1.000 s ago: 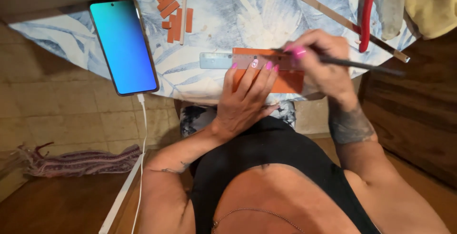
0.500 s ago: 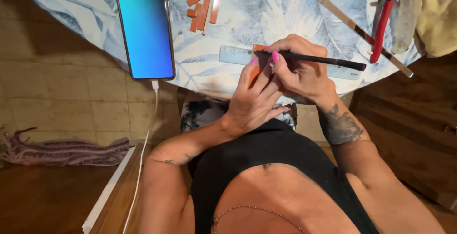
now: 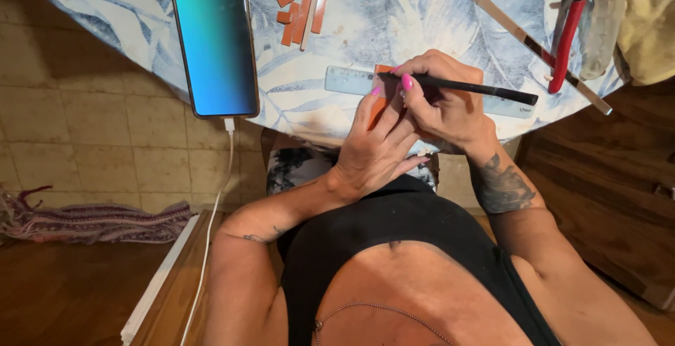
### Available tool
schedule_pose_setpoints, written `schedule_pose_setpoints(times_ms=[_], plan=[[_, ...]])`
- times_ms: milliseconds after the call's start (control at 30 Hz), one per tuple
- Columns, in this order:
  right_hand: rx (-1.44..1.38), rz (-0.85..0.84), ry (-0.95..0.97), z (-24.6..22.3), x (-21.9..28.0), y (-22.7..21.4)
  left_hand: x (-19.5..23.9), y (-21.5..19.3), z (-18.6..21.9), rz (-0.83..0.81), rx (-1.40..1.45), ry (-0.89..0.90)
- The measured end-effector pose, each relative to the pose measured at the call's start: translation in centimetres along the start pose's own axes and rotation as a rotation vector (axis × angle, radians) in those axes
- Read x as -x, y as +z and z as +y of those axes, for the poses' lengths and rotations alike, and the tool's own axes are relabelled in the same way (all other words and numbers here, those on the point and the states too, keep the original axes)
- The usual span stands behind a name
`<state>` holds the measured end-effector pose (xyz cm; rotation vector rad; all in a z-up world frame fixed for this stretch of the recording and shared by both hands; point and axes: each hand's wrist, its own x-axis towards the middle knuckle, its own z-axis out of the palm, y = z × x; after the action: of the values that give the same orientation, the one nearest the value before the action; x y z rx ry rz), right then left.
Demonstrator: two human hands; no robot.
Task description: Measuring and cutting small strips from an orange sheet using a ruler, pen, and pliers.
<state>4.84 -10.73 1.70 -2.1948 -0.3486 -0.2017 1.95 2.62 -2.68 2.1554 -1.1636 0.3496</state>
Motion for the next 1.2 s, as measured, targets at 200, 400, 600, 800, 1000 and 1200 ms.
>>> schedule_pose_setpoints(times_ms=[200,400,600,800,1000,1200], plan=[[-0.007,-0.010,0.005,-0.2,-0.2,0.0,0.1,0.2,0.0,-0.014,0.019,-0.008],[-0.002,-0.020,0.011,-0.7,-0.3,0.1,0.2,0.7,0.1,-0.012,0.034,-0.009],[0.003,-0.028,0.032,-0.6,-0.2,0.1,0.3,0.5,0.1,-0.006,0.037,-0.028],[-0.007,-0.023,0.036,-0.4,-0.2,0.1,0.1,0.5,0.0,0.015,0.026,-0.005],[0.005,-0.022,0.031,-0.7,-0.2,-0.2,0.0,0.1,0.1,-0.004,0.024,-0.014],[-0.001,-0.012,0.055,-0.9,0.0,-0.9,0.9,1.6,0.3,0.031,0.014,-0.024]])
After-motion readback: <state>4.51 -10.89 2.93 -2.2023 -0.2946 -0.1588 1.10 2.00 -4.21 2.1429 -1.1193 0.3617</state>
